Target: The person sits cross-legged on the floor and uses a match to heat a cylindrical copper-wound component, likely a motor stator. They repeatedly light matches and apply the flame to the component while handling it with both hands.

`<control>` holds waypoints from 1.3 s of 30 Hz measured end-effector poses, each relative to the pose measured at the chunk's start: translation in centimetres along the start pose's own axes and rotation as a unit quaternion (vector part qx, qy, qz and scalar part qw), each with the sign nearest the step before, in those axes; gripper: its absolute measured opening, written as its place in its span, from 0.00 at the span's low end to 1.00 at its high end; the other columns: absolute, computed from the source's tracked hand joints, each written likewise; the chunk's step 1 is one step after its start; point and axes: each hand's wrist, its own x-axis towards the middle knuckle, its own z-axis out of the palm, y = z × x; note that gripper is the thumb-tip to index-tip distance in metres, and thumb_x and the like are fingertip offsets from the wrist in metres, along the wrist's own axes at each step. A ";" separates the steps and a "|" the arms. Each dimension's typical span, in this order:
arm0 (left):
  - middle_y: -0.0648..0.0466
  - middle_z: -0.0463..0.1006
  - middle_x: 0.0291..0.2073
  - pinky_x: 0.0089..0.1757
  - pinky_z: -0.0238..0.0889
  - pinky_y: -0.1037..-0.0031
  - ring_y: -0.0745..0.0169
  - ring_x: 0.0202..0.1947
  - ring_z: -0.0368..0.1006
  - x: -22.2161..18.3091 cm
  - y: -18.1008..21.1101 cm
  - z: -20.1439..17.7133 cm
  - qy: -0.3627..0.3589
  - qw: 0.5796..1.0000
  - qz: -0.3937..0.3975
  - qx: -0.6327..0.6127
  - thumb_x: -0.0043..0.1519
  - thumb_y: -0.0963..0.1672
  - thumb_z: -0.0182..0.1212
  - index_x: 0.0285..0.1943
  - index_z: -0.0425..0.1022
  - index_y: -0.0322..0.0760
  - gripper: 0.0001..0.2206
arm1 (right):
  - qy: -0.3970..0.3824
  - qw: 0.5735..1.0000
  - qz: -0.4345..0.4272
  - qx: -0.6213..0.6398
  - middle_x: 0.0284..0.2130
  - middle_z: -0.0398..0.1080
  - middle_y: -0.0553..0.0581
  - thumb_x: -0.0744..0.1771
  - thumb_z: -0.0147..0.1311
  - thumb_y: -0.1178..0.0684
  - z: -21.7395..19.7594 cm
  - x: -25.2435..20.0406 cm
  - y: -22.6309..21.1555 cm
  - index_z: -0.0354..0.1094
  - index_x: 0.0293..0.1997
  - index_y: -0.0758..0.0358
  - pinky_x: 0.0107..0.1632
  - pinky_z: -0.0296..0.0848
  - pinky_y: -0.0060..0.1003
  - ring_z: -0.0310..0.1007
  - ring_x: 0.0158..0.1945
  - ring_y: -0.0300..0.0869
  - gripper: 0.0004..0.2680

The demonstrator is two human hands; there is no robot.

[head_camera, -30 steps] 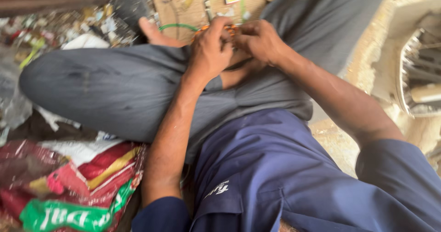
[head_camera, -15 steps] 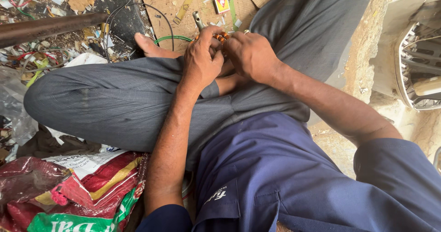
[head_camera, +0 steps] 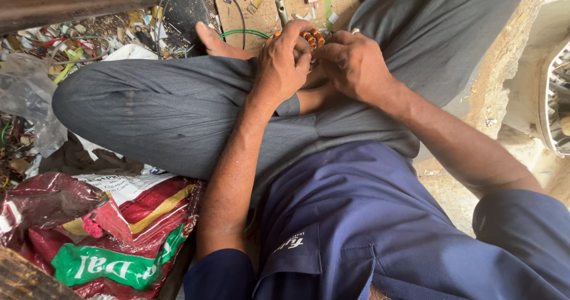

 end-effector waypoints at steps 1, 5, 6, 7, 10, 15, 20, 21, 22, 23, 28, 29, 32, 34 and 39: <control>0.55 0.80 0.30 0.42 0.70 0.62 0.55 0.32 0.79 -0.1 0.1 0.0 0.002 1.000 0.005 0.002 0.61 0.36 0.61 0.61 0.67 0.38 0.19 | -0.005 1.000 0.001 -0.004 0.38 0.74 0.60 0.64 0.63 0.62 0.0 0.0 -0.2 0.78 0.47 0.60 0.40 0.75 0.45 0.76 0.38 0.53 0.09; 0.52 0.79 0.32 0.45 0.68 0.59 0.51 0.38 0.78 -0.3 0.5 -0.1 -0.004 0.999 0.027 0.032 0.61 0.35 0.61 0.62 0.66 0.37 0.20 | -0.032 0.997 0.027 0.062 0.39 0.74 0.61 0.63 0.61 0.63 -0.3 0.1 0.3 0.77 0.47 0.62 0.43 0.77 0.44 0.77 0.41 0.53 0.10; 0.50 0.79 0.34 0.44 0.68 0.58 0.49 0.39 0.78 -0.3 0.7 -0.1 -0.009 0.998 0.031 0.045 0.61 0.35 0.60 0.63 0.66 0.37 0.20 | -0.014 0.998 0.041 0.054 0.39 0.74 0.62 0.64 0.62 0.62 -0.4 0.1 0.6 0.76 0.47 0.63 0.44 0.76 0.45 0.76 0.41 0.54 0.09; 0.48 0.79 0.36 0.44 0.67 0.58 0.47 0.41 0.77 -0.3 1.0 -0.1 -0.014 0.998 0.033 0.059 0.61 0.36 0.60 0.63 0.66 0.37 0.21 | 0.005 0.997 0.054 0.046 0.39 0.74 0.62 0.65 0.62 0.62 -0.4 0.2 0.9 0.76 0.47 0.65 0.45 0.75 0.45 0.76 0.42 0.55 0.08; 0.42 0.78 0.38 0.44 0.66 0.55 0.41 0.42 0.75 0.1 1.8 -0.1 -0.031 0.988 0.052 0.140 0.59 0.35 0.57 0.63 0.66 0.35 0.21 | 0.038 0.993 0.083 0.070 0.37 0.75 0.63 0.65 0.62 0.62 -0.5 0.3 1.7 0.75 0.45 0.67 0.47 0.75 0.46 0.76 0.43 0.56 0.06; 0.43 0.79 0.30 0.41 0.66 0.52 0.41 0.38 0.76 1.7 2.8 1.3 -0.083 0.964 0.060 0.247 0.64 0.38 0.54 0.52 0.68 0.33 0.09 | 0.055 0.988 0.109 0.090 0.36 0.74 0.64 0.66 0.63 0.62 -0.2 0.0 2.3 0.74 0.44 0.68 0.46 0.75 0.46 0.76 0.42 0.56 0.05; 0.45 0.77 0.24 0.35 0.69 0.54 0.44 0.33 0.79 3.0 3.9 2.9 -0.150 0.931 0.009 0.332 0.66 0.39 0.52 0.46 0.69 0.33 0.03 | 0.042 0.989 0.134 0.057 0.33 0.72 0.66 0.65 0.65 0.61 -0.1 -0.2 2.5 0.72 0.39 0.71 0.42 0.71 0.49 0.73 0.39 0.58 0.05; 0.44 0.78 0.25 0.35 0.69 0.53 0.43 0.32 0.79 2.9 4.2 2.5 -0.151 0.936 0.001 0.319 0.66 0.39 0.53 0.49 0.69 0.32 0.06 | 0.034 0.991 0.117 0.062 0.33 0.72 0.65 0.64 0.65 0.62 -0.2 -0.2 2.4 0.73 0.41 0.70 0.43 0.72 0.49 0.73 0.40 0.58 0.06; 0.43 0.79 0.25 0.34 0.69 0.53 0.42 0.31 0.79 2.9 4.5 1.9 -0.152 0.940 -0.006 0.306 0.65 0.40 0.54 0.52 0.69 0.30 0.09 | 0.027 0.992 0.100 0.067 0.34 0.72 0.65 0.64 0.64 0.62 -0.4 -0.1 2.3 0.73 0.43 0.70 0.43 0.73 0.49 0.73 0.40 0.58 0.07; 0.42 0.79 0.25 0.33 0.69 0.53 0.41 0.30 0.79 2.8 4.6 1.0 -0.153 0.943 -0.015 0.293 0.64 0.40 0.54 0.55 0.69 0.28 0.12 | 0.019 0.994 0.083 0.072 0.35 0.72 0.65 0.63 0.64 0.62 -0.6 0.0 2.1 0.74 0.45 0.69 0.44 0.73 0.49 0.73 0.41 0.59 0.09; 0.46 0.81 0.36 0.45 0.70 0.58 0.48 0.40 0.80 -0.7 3.8 -4.6 0.021 0.989 -0.013 0.147 0.62 0.34 0.59 0.64 0.67 0.31 0.20 | -0.034 0.996 0.035 0.079 0.39 0.73 0.62 0.61 0.64 0.63 -0.8 -0.2 1.0 0.76 0.49 0.64 0.44 0.75 0.46 0.74 0.42 0.55 0.12; 0.49 0.81 0.36 0.48 0.70 0.58 0.50 0.41 0.80 -1.3 3.4 -5.3 0.040 0.987 -0.014 0.155 0.62 0.34 0.60 0.64 0.67 0.33 0.20 | -0.040 0.996 0.022 0.072 0.40 0.73 0.62 0.62 0.64 0.63 -0.7 -0.1 0.9 0.77 0.50 0.63 0.44 0.75 0.45 0.74 0.42 0.54 0.13; 0.48 0.81 0.37 0.45 0.69 0.62 0.51 0.41 0.80 -2.6 2.3 -6.1 0.016 0.992 -0.063 0.109 0.62 0.35 0.63 0.63 0.68 0.31 0.20 | -0.030 0.998 -0.027 0.040 0.40 0.74 0.58 0.63 0.65 0.63 -0.5 0.2 0.6 0.77 0.50 0.63 0.47 0.74 0.44 0.75 0.42 0.50 0.12; 0.47 0.81 0.39 0.47 0.70 0.62 0.49 0.43 0.79 -2.8 1.9 -5.6 0.029 0.994 -0.050 0.094 0.62 0.35 0.62 0.62 0.68 0.32 0.19 | -0.029 0.998 -0.046 0.022 0.40 0.74 0.57 0.63 0.64 0.63 -0.5 0.2 0.6 0.77 0.50 0.62 0.49 0.74 0.44 0.75 0.43 0.49 0.12; 0.48 0.80 0.37 0.45 0.68 0.58 0.46 0.43 0.77 -2.5 1.4 -4.4 0.038 0.991 -0.041 0.125 0.62 0.37 0.64 0.57 0.71 0.34 0.15 | -0.043 0.997 -0.066 -0.012 0.42 0.74 0.56 0.64 0.64 0.62 -0.6 0.3 0.3 0.77 0.51 0.61 0.48 0.73 0.43 0.75 0.45 0.48 0.11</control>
